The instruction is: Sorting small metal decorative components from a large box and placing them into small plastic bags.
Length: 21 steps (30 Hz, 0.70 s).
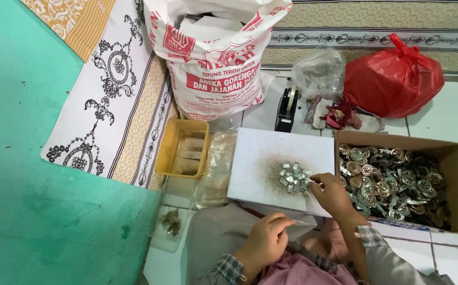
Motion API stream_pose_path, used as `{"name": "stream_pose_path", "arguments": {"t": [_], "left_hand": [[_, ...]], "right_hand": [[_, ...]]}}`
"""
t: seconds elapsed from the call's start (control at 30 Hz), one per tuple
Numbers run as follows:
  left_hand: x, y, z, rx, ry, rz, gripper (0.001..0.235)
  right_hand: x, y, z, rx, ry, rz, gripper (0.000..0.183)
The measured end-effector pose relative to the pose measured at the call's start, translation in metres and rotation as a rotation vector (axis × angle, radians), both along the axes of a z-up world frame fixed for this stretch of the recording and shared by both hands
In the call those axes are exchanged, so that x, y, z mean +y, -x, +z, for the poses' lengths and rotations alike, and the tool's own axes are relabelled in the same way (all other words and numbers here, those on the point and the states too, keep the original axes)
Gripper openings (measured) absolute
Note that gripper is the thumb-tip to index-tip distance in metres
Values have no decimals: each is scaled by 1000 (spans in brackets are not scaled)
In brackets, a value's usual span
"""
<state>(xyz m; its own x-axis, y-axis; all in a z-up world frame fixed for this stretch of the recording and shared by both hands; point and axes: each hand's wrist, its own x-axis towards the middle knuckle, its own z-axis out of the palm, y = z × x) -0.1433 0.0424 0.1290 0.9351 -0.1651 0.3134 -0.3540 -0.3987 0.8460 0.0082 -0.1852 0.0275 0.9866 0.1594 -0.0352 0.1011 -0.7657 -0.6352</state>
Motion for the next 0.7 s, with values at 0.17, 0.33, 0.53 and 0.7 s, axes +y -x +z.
{"name": "stream_pose_path", "arguments": {"t": [0.17,0.33,0.53,0.7], "left_hand": [[2,-2,-36,36,37,-37,31],[5,-14,-56,107,67,-55,33],[5,-20,-58,171,81,-99,33],[5,-19,-56,212,119,-91,35]], "right_hand": [[31,-17,6,-128,137,-31,32],[52,-14,31,84,348,-49,31],[44,-26,12,103,179,-69,33],[40,-29,8,231,99,-110,33]]}}
